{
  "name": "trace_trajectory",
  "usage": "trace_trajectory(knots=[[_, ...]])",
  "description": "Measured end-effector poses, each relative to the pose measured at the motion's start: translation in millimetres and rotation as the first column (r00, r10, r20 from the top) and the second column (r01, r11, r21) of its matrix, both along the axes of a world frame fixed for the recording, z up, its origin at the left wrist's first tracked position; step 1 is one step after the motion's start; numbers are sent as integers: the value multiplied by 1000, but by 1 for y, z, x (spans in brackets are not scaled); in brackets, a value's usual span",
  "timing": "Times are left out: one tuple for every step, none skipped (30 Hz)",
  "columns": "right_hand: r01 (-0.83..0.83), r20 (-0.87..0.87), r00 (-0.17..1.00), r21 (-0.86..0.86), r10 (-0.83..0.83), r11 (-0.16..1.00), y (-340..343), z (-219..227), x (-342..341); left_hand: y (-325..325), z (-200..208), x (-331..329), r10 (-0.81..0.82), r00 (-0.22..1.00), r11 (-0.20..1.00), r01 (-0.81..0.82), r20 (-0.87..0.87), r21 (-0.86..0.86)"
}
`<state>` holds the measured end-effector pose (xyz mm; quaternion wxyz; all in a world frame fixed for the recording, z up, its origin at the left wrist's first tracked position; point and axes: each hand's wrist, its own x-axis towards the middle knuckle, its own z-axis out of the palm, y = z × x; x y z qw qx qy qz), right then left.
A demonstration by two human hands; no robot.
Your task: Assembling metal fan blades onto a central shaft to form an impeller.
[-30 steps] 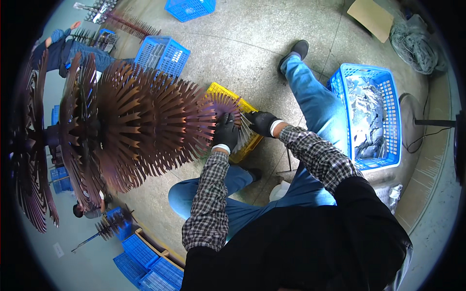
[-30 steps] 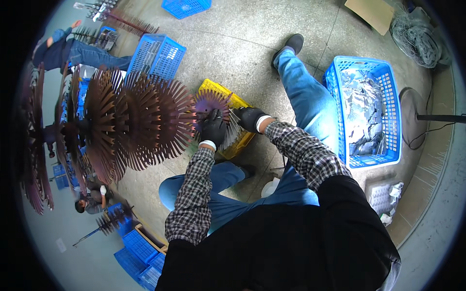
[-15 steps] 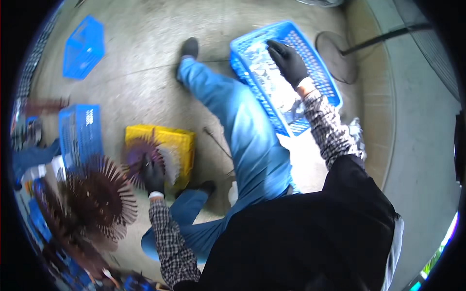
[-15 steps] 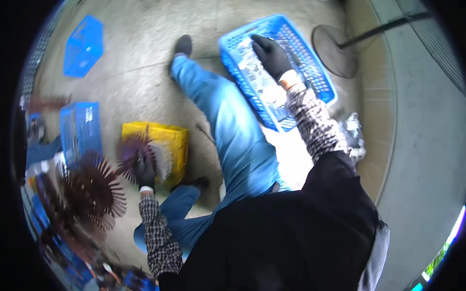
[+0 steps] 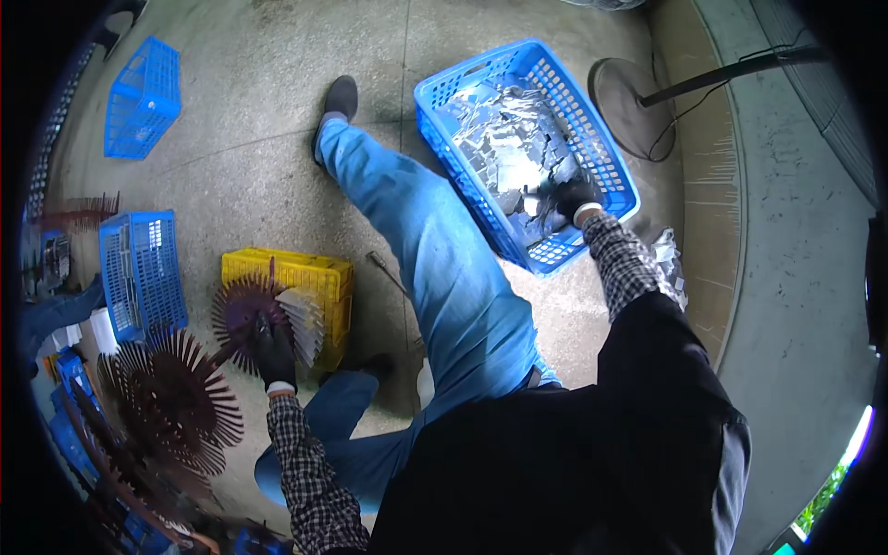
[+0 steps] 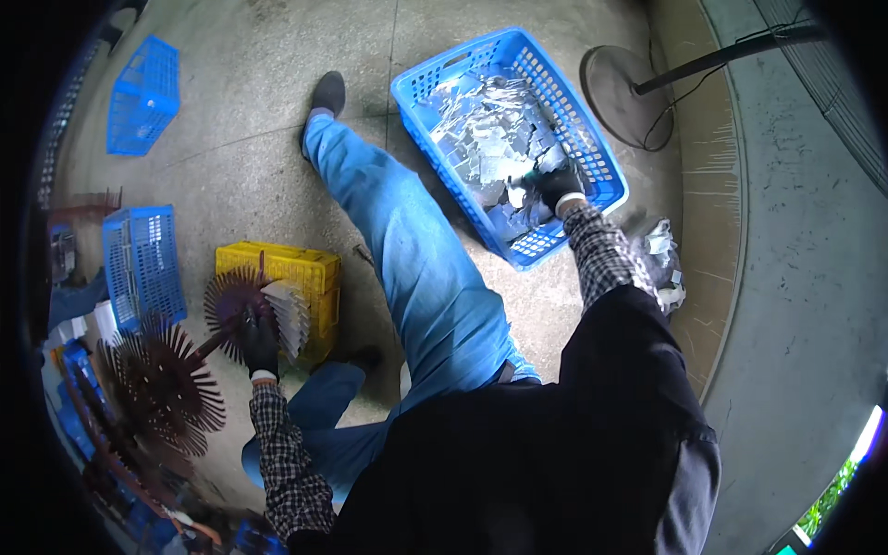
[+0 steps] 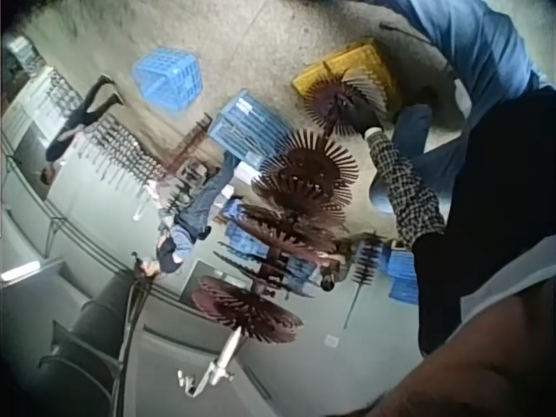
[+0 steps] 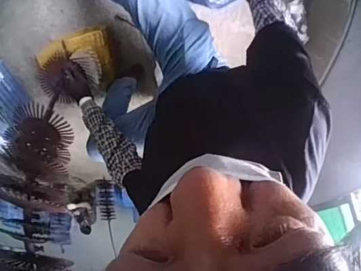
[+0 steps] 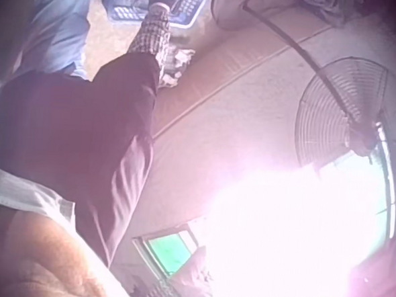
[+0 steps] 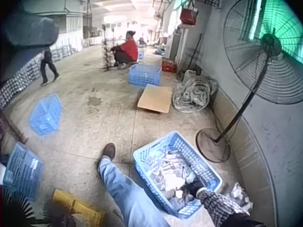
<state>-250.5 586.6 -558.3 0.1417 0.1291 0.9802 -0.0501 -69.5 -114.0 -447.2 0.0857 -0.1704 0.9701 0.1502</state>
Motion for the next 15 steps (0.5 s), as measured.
trace_trajectory(knots=[[199,45,980,-177,-194,964,18,-10,-10,-14,-30,-1,-173,982,985,173,-82,-10],[187,51,982,-204,-180,961,55,-4,-7,-33,-56,-9,-341,928,940,339,-153,-37],[-3,103,995,-100,14,995,78,5,-8,5,-33,-31,-321,938,946,310,-133,-93],[-204,162,966,-8,203,979,93,8,-4,18,-39,-38,-317,933,948,305,-172,-93],[-414,215,895,66,392,908,85,20,-12,15,-34,-33,-306,928,951,289,-215,-106],[-374,205,908,-2,366,928,64,20,-18,4,-21,-21,-274,943,957,248,-189,-149],[-310,204,928,-40,311,950,54,33,-19,3,-17,-18,-197,955,980,196,-224,-28],[-277,283,917,-51,280,960,53,39,-22,3,-11,-18,-131,959,981,162,-253,106],[-273,286,917,-57,277,960,54,40,-24,2,-8,-16,-136,959,981,166,-247,102],[-144,283,940,-177,190,974,56,40,-26,2,-5,-14,-120,956,982,154,-267,112],[-9,292,951,-290,97,957,60,40,-26,3,-3,-12,-105,953,982,145,-286,124],[125,312,950,-395,5,910,64,39,-26,4,-2,-9,-89,948,981,136,-304,137],[253,340,937,-488,-85,835,69,39,-24,6,0,-6,-72,944,980,126,-323,151],[4,198,979,-258,49,966,75,37,-20,8,3,-5,-83,945,979,137,-317,151],[-225,97,970,27,222,974,81,36,-13,11,7,-3,-79,947,978,134,-310,160]])
